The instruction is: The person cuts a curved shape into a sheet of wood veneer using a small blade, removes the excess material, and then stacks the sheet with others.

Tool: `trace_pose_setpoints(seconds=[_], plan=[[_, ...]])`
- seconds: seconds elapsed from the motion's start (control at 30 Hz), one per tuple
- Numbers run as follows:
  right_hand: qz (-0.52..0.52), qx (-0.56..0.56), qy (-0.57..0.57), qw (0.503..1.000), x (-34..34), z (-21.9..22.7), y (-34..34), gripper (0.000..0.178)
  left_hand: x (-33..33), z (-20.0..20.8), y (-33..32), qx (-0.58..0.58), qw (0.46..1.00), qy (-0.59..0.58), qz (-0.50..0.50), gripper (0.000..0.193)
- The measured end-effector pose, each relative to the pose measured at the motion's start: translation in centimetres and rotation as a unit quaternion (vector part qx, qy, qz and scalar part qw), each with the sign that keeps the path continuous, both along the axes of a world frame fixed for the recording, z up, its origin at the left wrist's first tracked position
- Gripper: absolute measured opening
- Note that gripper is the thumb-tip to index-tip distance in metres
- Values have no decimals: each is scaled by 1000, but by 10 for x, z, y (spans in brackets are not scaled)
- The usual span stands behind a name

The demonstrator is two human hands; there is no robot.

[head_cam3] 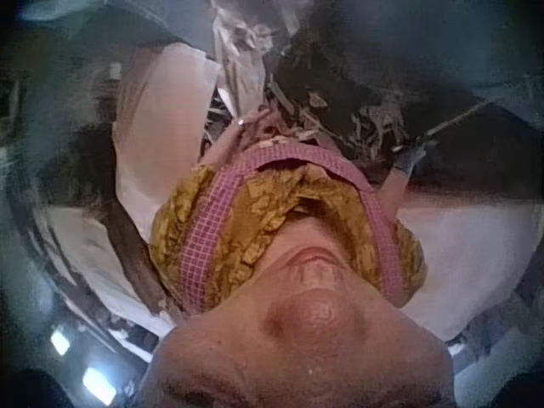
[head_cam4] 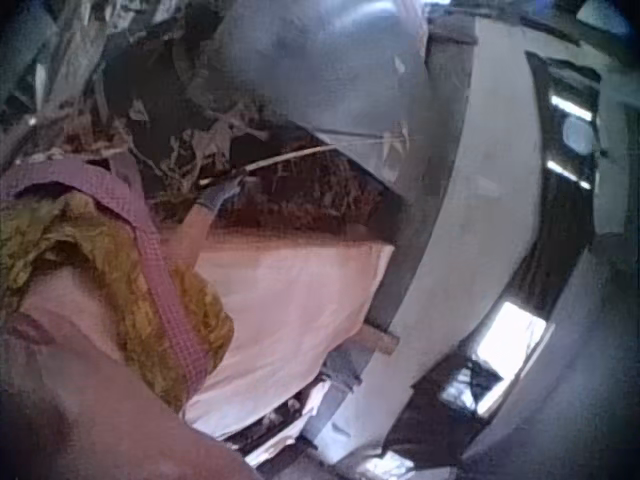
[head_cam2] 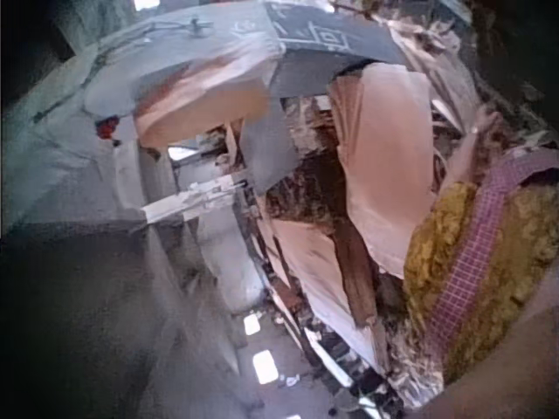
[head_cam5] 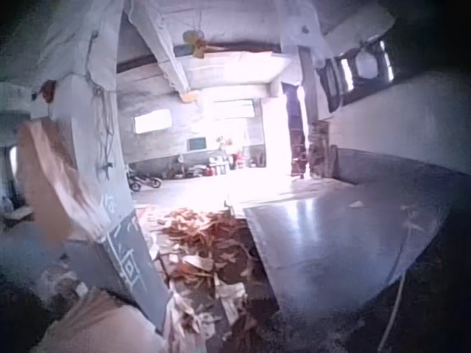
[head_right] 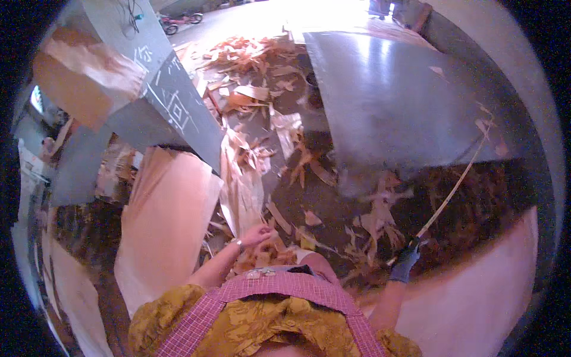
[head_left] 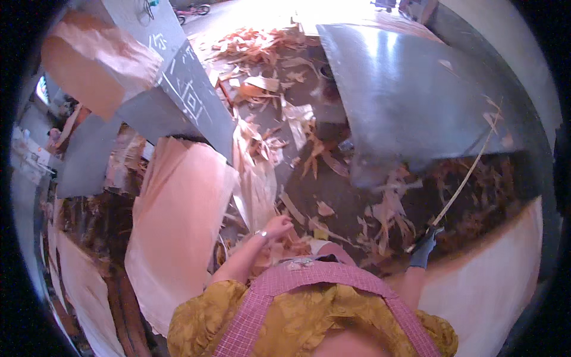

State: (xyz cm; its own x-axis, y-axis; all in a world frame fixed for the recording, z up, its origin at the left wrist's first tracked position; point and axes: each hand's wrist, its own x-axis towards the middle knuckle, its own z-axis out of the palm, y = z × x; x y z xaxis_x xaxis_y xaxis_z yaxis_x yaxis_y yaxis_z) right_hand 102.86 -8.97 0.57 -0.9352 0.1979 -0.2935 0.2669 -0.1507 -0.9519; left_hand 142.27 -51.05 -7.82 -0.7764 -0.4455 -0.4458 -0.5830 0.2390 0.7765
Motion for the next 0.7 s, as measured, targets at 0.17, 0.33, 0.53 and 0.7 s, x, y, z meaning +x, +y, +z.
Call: trace_pose_setpoints(seconds=[0.17, 0.33, 0.53, 0.7], plan=[[102, -152, -15, 983, -110, 22, -258, 38, 54, 16, -111, 20, 963, -174, 206, 41], [162, -248, -46, 954, -180, 21, -478, 39, 102, 20, -175, 181, 901, -215, 329, 33], [143, -225, -72, 961, -261, 4, -671, 36, 59, -31, -388, 162, 915, -291, 227, 27], [75, -184, -84, 976, -302, 54, -809, 37, -120, -24, -697, 10, 929, -141, 342, 30]])
